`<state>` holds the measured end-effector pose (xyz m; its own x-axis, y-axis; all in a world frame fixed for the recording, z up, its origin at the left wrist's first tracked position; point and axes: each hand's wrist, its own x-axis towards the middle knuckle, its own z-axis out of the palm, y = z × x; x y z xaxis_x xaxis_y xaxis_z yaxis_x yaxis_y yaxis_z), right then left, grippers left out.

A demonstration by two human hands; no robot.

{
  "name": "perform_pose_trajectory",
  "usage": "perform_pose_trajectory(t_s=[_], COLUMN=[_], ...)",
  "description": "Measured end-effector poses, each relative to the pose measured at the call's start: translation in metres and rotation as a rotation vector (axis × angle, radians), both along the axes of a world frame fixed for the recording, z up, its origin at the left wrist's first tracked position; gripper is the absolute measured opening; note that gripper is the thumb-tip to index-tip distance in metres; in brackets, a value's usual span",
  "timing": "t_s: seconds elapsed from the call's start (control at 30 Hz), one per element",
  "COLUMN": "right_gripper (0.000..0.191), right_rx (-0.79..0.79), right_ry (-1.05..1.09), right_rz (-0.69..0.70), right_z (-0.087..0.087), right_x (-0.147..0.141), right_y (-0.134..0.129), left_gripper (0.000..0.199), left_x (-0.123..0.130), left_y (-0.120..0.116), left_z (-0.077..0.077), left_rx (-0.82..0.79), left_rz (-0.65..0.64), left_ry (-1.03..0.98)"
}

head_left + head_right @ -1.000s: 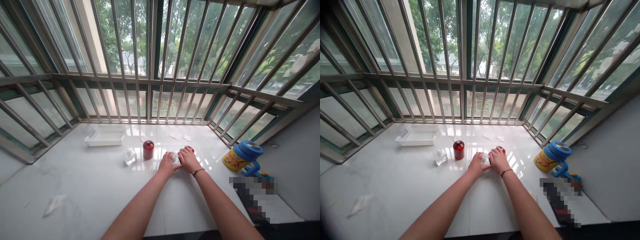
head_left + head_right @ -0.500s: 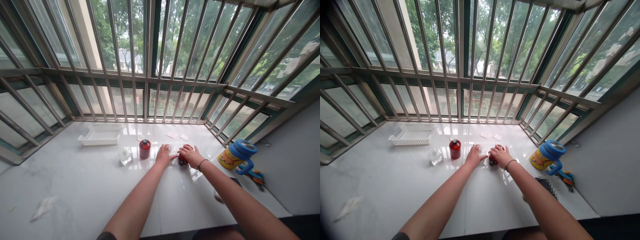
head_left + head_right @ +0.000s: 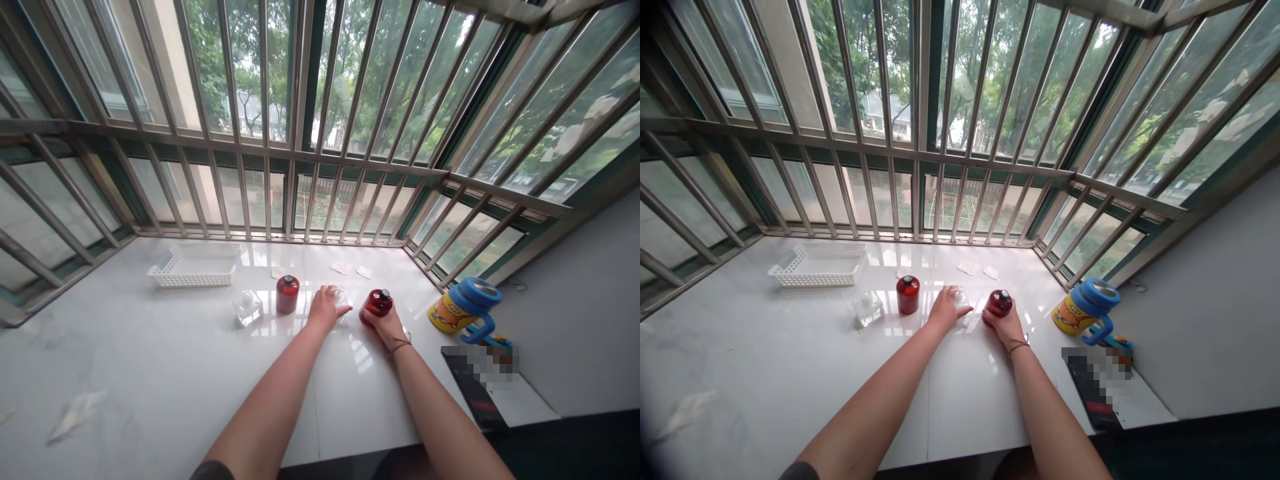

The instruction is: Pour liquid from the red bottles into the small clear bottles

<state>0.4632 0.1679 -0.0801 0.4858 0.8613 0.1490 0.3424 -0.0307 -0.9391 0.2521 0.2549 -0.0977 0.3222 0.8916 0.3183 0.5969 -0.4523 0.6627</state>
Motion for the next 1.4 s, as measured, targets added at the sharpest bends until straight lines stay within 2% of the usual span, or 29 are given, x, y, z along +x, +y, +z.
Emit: perform_pose_trajectory(t_s=[0.13,0.33,0.5,0.6,0.67,0.73,0.87,0.93,1.03,1.13,1.2,1.3,1.4], right_gripper=[0.080,0.084,0.088,0.084,0.082,0.082,0.085,0.085,0.083,0.081,0.080,0.082,0.083], right_rx=[-0.044,-0.117,-0.200,-0.225,-0.239,-0.254,-0.277,-0.282,-0.285,-0.284,-0.280,-0.274,-0.250], right_ry=[-0.084,-0.167,-0.252,-0.298,-0.321,-0.336,-0.350,-0.354,-0.358,-0.353,-0.344,-0.316,-0.267], right_rz=[-0.115,-0.142,-0.149,-0.129,-0.123,-0.125,-0.135,-0.137,-0.130,-0.123,-0.121,-0.124,-0.125], right_z=[-0.016,-0.013,-0.015,-0.016,-0.017,-0.017,-0.016,-0.016,-0.016,-0.016,-0.016,-0.014,-0.008], right_x=[-0.013,-0.013,-0.019,-0.022,-0.023,-0.023,-0.024,-0.025,-0.026,-0.028,-0.029,-0.031,-0.032], right_y=[0.006,0.013,0.013,0.014,0.015,0.015,0.014,0.014,0.013,0.013,0.013,0.013,0.013], left_gripper=[0.065,0.061,0.064,0.077,0.079,0.066,0.024,0.017,0.018,0.024,0.029,0.038,0.046], left_x=[-0.001,-0.014,-0.029,-0.044,-0.059,-0.077,-0.112,-0.127,-0.145,-0.161,-0.170,-0.178,-0.182], left_y=[-0.002,-0.014,-0.038,-0.064,-0.089,-0.118,-0.187,-0.220,-0.259,-0.280,-0.285,-0.289,-0.292], left_z=[0.000,0.001,0.002,0.006,0.011,0.016,0.023,0.019,0.007,-0.006,-0.011,-0.010,-0.005], left_rx=[0.000,0.004,-0.003,-0.016,0.001,0.045,0.079,0.081,0.148,0.227,0.233,0.165,0.096], left_rz=[0.015,0.060,0.104,0.115,0.078,0.012,-0.161,-0.225,-0.308,-0.362,-0.341,-0.272,-0.265], left_ry=[0.015,0.030,0.051,0.068,0.042,-0.034,-0.205,-0.215,-0.155,-0.115,-0.097,-0.100,-0.142])
